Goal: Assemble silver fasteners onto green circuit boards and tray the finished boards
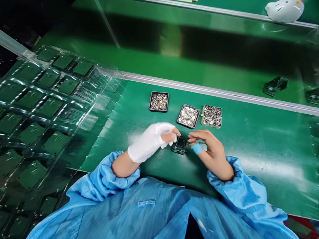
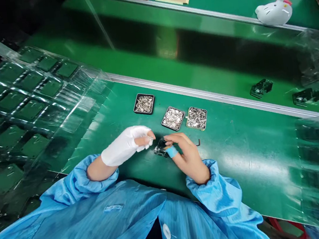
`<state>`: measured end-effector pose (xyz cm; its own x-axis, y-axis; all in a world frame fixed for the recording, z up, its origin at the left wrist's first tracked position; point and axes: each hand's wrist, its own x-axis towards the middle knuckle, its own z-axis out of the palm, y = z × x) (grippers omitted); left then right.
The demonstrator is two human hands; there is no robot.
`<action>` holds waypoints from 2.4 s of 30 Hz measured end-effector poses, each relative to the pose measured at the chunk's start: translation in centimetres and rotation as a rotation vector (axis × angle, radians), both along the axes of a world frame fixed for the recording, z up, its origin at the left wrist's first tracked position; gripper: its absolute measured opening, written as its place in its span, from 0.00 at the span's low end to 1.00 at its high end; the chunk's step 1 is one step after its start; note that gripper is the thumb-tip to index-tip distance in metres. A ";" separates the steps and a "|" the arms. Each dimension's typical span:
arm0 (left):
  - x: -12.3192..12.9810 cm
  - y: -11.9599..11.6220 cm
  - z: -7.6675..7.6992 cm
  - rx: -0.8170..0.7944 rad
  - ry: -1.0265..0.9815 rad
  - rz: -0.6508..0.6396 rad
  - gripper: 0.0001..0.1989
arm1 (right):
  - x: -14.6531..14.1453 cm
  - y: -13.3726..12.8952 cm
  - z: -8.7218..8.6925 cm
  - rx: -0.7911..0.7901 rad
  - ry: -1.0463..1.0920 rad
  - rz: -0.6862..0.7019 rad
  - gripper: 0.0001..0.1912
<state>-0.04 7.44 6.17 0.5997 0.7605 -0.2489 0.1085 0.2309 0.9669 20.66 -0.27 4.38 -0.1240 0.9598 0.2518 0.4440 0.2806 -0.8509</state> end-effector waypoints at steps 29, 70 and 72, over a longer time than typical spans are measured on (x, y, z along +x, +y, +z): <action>0.5 -2.9 -6.7 0.766 0.371 -0.030 0.33 | 0.4 -0.7 -1.7 -0.084 0.060 -0.040 0.04; 2.4 -4.5 -4.5 0.712 0.377 0.037 0.12 | -2.3 -1.2 -2.7 0.123 -0.057 -0.064 0.04; 2.3 -4.2 -4.5 0.749 0.390 0.030 0.11 | -2.3 -1.3 -2.8 0.113 -0.061 -0.066 0.04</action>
<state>2.30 3.26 1.66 0.5523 0.8214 0.1422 0.4706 -0.4480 0.7601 18.35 -1.58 1.59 -0.0804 0.9324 0.3523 0.5146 0.3415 -0.7865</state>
